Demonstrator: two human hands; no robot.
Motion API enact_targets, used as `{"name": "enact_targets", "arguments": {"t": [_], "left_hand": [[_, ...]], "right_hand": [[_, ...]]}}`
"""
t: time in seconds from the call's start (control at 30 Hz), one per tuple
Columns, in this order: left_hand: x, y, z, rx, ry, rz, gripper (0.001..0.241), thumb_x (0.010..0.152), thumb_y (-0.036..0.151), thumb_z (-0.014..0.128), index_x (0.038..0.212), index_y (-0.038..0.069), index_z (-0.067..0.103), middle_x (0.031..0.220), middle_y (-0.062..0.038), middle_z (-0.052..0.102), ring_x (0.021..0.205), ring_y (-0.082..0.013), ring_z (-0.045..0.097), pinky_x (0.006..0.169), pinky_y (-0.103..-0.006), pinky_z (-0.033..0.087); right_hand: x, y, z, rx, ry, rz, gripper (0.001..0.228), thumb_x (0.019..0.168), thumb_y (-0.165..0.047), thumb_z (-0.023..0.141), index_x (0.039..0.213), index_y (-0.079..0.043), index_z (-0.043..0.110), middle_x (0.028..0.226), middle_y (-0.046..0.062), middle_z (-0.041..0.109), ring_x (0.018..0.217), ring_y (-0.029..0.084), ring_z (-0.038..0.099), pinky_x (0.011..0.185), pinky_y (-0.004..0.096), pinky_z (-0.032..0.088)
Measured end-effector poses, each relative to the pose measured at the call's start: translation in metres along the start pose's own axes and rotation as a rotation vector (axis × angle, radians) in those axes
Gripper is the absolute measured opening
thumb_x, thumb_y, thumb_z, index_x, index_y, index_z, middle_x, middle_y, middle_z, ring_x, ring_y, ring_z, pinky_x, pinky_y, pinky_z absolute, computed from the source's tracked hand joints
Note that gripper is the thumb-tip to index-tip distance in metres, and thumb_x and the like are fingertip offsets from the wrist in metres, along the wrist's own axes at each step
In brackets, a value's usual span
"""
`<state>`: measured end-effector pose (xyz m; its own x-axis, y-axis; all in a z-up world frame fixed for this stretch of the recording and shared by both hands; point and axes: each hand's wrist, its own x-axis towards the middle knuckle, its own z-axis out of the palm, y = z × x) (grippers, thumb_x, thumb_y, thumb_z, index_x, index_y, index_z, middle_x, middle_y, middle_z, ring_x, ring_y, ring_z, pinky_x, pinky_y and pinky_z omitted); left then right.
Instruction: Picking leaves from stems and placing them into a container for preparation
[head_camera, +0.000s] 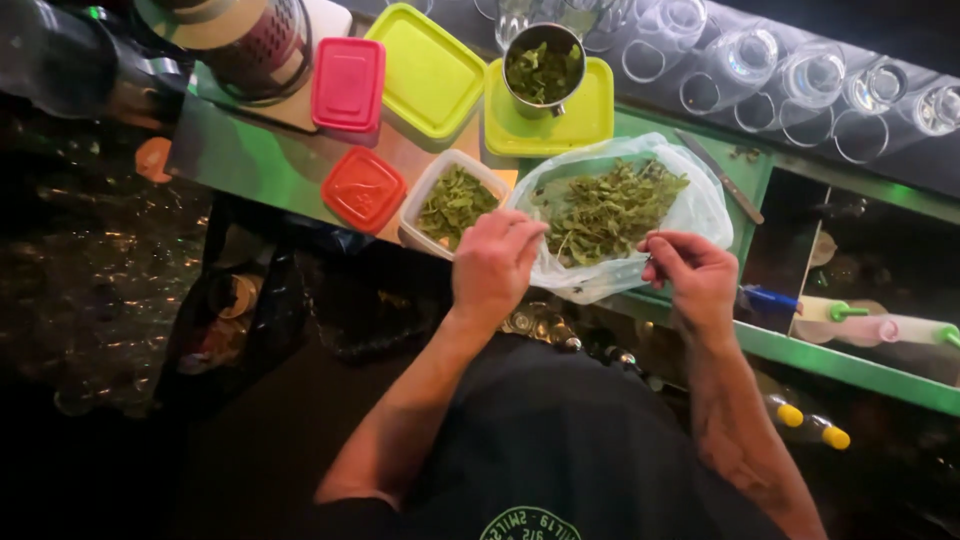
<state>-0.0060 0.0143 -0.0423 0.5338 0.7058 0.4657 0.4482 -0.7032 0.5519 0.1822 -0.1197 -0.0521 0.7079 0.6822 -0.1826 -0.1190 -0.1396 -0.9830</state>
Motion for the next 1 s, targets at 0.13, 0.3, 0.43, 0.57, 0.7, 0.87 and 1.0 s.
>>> {"name": "enact_targets", "arguments": {"t": [0.13,0.3,0.43,0.57,0.7,0.87,1.0], "left_hand": [[-0.007,0.003,0.040,0.030,-0.066,0.160,0.005,0.082,0.025,0.061,0.079,0.024,0.065,0.097,0.006,0.056,0.091,-0.0159,0.054,0.072,-0.0311,0.042],[-0.004,0.007,0.060,0.182,-0.249,0.312,0.007,0.068,0.023,0.070,0.074,0.024,0.066,0.113,0.000,0.054,0.112,-0.0208,0.047,0.088,-0.0354,0.035],[-0.011,-0.005,0.076,0.167,-0.223,0.328,0.006,0.073,0.023,0.065,0.067,0.023,0.063,0.108,0.001,0.056,0.109,-0.0195,0.049,0.086,-0.0346,0.035],[-0.010,-0.010,0.075,0.046,-0.228,0.157,0.003,0.077,0.025,0.064,0.080,0.025,0.062,0.103,0.006,0.056,0.105,-0.0160,0.051,0.079,-0.0307,0.038],[-0.018,-0.013,0.088,0.110,-0.327,0.199,0.025,0.071,0.030,0.069,0.095,0.032,0.061,0.105,0.008,0.053,0.104,-0.0157,0.050,0.079,-0.0321,0.040],[-0.027,-0.008,0.104,0.036,-0.391,0.241,0.020,0.065,0.033,0.073,0.083,0.027,0.065,0.105,0.004,0.053,0.107,-0.0188,0.049,0.079,-0.0332,0.040],[-0.014,-0.005,0.081,-0.221,-0.244,0.015,0.004,0.076,0.027,0.071,0.080,0.027,0.069,0.095,0.005,0.060,0.094,-0.0150,0.057,0.078,-0.0284,0.044]], "right_hand": [[-0.003,0.004,-0.002,0.017,0.024,0.022,0.011,0.084,0.001,0.062,0.093,0.007,0.062,0.077,0.020,0.062,0.051,0.019,0.061,0.042,0.025,0.050],[-0.013,0.007,-0.004,0.090,0.053,0.071,0.012,0.083,0.004,0.062,0.093,0.010,0.060,0.073,0.021,0.060,0.049,0.020,0.061,0.042,0.026,0.051],[-0.017,0.007,-0.011,0.056,0.027,0.058,0.011,0.083,0.005,0.062,0.092,0.011,0.061,0.073,0.022,0.060,0.052,0.022,0.061,0.044,0.030,0.052],[-0.017,0.011,-0.013,0.080,0.026,0.051,0.012,0.083,0.004,0.061,0.093,0.010,0.061,0.073,0.022,0.060,0.052,0.022,0.062,0.044,0.030,0.053],[-0.016,0.017,-0.008,0.066,-0.022,0.053,0.011,0.084,0.003,0.061,0.093,0.009,0.061,0.074,0.022,0.060,0.053,0.021,0.061,0.044,0.029,0.053],[-0.014,0.018,-0.007,0.078,-0.036,0.039,0.012,0.084,0.004,0.061,0.094,0.010,0.061,0.074,0.021,0.060,0.053,0.021,0.061,0.045,0.029,0.054],[-0.014,0.017,-0.017,0.077,-0.012,0.034,0.012,0.085,0.003,0.059,0.095,0.010,0.061,0.073,0.022,0.060,0.052,0.021,0.061,0.045,0.029,0.053]]}}
